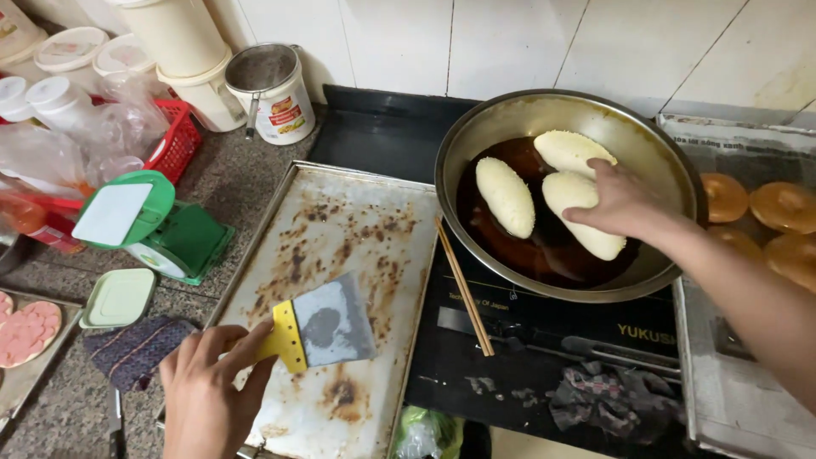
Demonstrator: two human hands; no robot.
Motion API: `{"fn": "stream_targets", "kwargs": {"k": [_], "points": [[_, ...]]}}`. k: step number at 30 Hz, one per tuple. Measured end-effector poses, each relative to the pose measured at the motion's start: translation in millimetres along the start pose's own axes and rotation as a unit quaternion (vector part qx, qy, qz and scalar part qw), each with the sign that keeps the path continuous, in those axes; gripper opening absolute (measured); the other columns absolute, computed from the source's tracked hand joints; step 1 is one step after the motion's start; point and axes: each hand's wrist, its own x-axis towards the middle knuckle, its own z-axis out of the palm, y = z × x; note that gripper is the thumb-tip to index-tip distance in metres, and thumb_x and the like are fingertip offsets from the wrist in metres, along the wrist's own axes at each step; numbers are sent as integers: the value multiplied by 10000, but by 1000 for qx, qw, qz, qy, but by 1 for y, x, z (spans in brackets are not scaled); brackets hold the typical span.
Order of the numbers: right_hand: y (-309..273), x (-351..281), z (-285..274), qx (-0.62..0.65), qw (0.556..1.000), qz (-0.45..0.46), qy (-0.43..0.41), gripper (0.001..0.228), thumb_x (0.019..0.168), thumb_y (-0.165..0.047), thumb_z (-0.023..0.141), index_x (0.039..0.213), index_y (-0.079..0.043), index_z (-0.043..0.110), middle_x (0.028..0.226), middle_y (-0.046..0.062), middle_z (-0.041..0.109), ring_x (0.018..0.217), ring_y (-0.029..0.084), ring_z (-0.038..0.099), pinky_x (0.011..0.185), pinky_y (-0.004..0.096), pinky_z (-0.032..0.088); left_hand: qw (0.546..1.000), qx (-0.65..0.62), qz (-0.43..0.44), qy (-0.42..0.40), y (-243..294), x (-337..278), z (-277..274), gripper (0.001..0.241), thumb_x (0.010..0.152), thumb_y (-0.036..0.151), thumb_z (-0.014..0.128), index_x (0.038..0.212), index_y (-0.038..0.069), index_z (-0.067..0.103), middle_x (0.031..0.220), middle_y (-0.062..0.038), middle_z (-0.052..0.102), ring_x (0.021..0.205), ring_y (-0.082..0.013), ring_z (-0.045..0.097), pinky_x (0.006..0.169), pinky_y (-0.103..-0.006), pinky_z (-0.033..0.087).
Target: The recorder fries donuts and bread in a deep fryer and places them on cooling trays.
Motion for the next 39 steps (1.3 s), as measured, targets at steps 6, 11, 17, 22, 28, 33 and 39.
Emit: {"fn": "stream_targets", "kwargs": {"k": [6, 11, 17, 22, 28, 33, 39], "points": [[-12, -8, 10, -34, 999, -17, -12, 1099, 899, -417, 922, 1787, -39, 397, 1610, 290, 599, 1463, 504, 637, 1226, 641, 544, 997, 7, -57, -43, 11, -13, 3, 498, 840, 323, 965, 1335, 333, 914, 1159, 35, 837, 1044, -178, 699, 1074, -460, 468], [-5, -3, 20, -40, 999, -27, 1, 1107, 890, -468, 943, 1774, -44, 429, 1539, 319, 594, 1402, 544, 658, 1199, 656, 546, 999, 6, -35, -23, 5, -20, 13, 511, 826, 336, 968, 1334, 348, 914, 1173, 50, 806, 1080, -179, 693, 1140, -482, 465], [-11, -8, 14, -74, 997, -25, -6, 1171, 879, -584, 965, 1771, -38, 438, 1574, 297, 587, 1434, 524, 654, 1251, 696, 518, 998, 4, -42, -51, 10, -16, 13, 516, 825, 334, 970, 1338, 351, 914, 1193, 41, 827, 1082, -182, 709, 1140, -473, 462], [-25, -26, -15, -91, 996, 10, -2, 1089, 919, -615, 916, 1756, -69, 482, 1565, 272, 634, 1439, 501, 661, 1225, 682, 556, 998, 7, -18, -53, 10, -7, 14, 499, 860, 356, 940, 1357, 337, 905, 1173, 54, 817, 1030, -192, 690, 1028, -440, 456], [-36, -62, -59, -78, 997, 22, 17, 956, 990, -666, 784, 1726, -107, 542, 1763, 266, 535, 1650, 528, 471, 1360, 715, 411, 998, -7, 33, -48, 9, 1, 47, 471, 852, 355, 950, 1321, 329, 914, 1177, 18, 870, 1084, -210, 743, 1094, -486, 541], [-45, -114, -70, 1, 987, -35, 156, 661, 1161, -508, 731, 1584, -1, 734, 1369, 236, 798, 1251, 461, 738, 1081, 628, 600, 983, -57, 97, -144, 26, -22, 108, 376, 890, 301, 948, 1261, 343, 910, 1131, 80, 890, 1069, -154, 756, 1010, -419, 545], [-33, -174, -56, 53, 952, -100, 283, 502, 1251, -253, 784, 1515, 173, 765, 1143, 224, 775, 907, 330, 745, 764, 409, 622, 931, -131, 142, -311, 88, -46, 157, 486, 901, 333, 988, 1373, 349, 872, 1367, 60, 845, 1269, -199, 697, 1175, -504, 483]]}}
